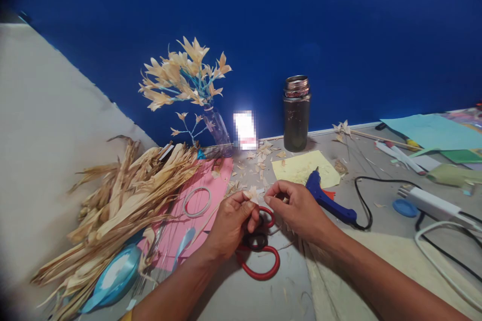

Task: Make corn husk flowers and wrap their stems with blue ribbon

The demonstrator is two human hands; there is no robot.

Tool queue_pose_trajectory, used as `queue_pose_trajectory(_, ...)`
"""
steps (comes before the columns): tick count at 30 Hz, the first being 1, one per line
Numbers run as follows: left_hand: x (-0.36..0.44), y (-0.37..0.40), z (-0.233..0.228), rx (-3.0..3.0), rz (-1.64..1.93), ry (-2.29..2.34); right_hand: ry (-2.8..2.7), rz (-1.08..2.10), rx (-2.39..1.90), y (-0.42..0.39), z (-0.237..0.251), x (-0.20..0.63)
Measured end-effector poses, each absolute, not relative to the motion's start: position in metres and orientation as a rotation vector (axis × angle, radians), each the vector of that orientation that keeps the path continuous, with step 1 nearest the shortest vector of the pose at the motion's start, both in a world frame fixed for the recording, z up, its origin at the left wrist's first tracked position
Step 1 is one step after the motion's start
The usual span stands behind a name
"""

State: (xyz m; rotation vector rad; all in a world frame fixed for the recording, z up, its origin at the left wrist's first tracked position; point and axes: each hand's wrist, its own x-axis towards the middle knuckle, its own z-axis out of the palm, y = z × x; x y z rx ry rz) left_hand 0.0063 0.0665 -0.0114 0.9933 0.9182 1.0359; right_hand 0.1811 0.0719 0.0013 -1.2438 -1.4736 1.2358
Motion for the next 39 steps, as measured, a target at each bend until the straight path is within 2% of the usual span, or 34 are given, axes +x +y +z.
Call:
queue_pose_trajectory(3,0.008,0.066,-0.008,0.949,1.079,0.921,-1.534,1.115,-1.274,0.071,0.001,0.179)
queue_pose_trajectory(13,0.002,0.066,-0.001,0.704,1.021,0.677,-1.546,1.056,-1.263,0.064,0.011,0.175)
queue_pose_trajectory(24,0.009,0.065,-0.006,0.883,1.094,0.993,-1.578,1.071,-1.230,0.063,0.010,0.176)
queue_pose_trajectory(39,0.014,0.057,-0.005,1.023,1.163,1.015,-1.590,1.057,-1.244,0.060,0.014,0.173)
